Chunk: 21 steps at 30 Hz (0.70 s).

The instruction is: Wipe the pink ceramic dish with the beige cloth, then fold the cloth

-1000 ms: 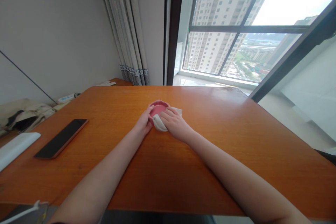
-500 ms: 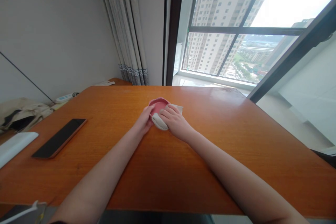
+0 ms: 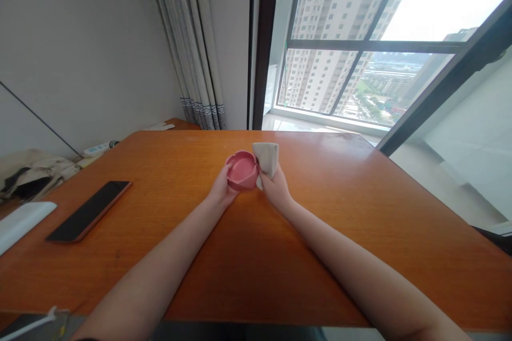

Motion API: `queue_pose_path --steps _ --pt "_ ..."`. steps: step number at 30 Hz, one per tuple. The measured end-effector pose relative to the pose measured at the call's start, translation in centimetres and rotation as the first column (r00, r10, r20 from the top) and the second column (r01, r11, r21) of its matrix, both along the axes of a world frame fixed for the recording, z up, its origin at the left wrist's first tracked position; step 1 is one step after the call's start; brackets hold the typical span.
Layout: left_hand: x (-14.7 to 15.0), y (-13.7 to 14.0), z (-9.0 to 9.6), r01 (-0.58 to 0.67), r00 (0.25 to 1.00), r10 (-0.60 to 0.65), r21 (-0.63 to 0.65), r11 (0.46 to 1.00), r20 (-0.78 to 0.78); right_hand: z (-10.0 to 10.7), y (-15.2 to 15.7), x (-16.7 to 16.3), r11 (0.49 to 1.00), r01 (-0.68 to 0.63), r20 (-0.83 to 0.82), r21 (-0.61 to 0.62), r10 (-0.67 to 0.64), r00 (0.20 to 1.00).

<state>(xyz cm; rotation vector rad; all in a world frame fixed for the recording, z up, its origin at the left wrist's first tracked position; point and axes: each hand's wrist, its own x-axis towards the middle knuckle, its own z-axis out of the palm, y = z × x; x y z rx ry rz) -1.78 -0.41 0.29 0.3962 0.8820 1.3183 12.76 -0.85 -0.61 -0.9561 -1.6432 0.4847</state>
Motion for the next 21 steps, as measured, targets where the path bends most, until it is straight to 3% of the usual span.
queue_pose_path --steps 3,8,10,13,17,19,21 --pt "0.3 0.0 0.1 -0.023 1.000 0.022 0.040 0.999 0.018 -1.3 -0.2 -2.1 0.981 -0.073 -0.205 -0.180 0.035 0.978" --pt "1.2 -0.4 -0.5 -0.208 0.977 0.214 0.239 0.948 0.000 -1.8 -2.0 -4.9 0.966 -0.120 -0.364 -0.228 0.029 0.931" --pt "1.6 -0.8 -0.7 -0.165 0.983 0.182 0.291 0.942 -0.031 -1.2 -2.1 -4.6 0.963 -0.075 -0.436 -0.259 -0.047 0.899" --pt "1.7 -1.3 -0.6 -0.001 0.994 0.032 0.289 0.957 -0.105 0.0 -1.0 -2.4 0.971 -0.020 -0.495 -0.238 -0.104 0.863" --pt "1.0 -1.2 -0.1 0.203 0.958 -0.158 0.177 0.963 -0.240 0.9 1.3 0.7 0.928 -0.167 -0.536 -0.334 -0.041 0.844" --pt "0.6 -0.9 -0.1 0.205 0.948 -0.162 0.139 0.969 -0.274 0.6 1.7 0.7 0.886 -0.259 -0.567 -0.385 -0.005 0.824" --pt "0.5 -0.7 -0.3 0.121 0.962 -0.088 0.116 0.986 -0.258 0.1 1.3 -0.3 0.872 -0.291 -0.589 -0.394 0.004 0.808"
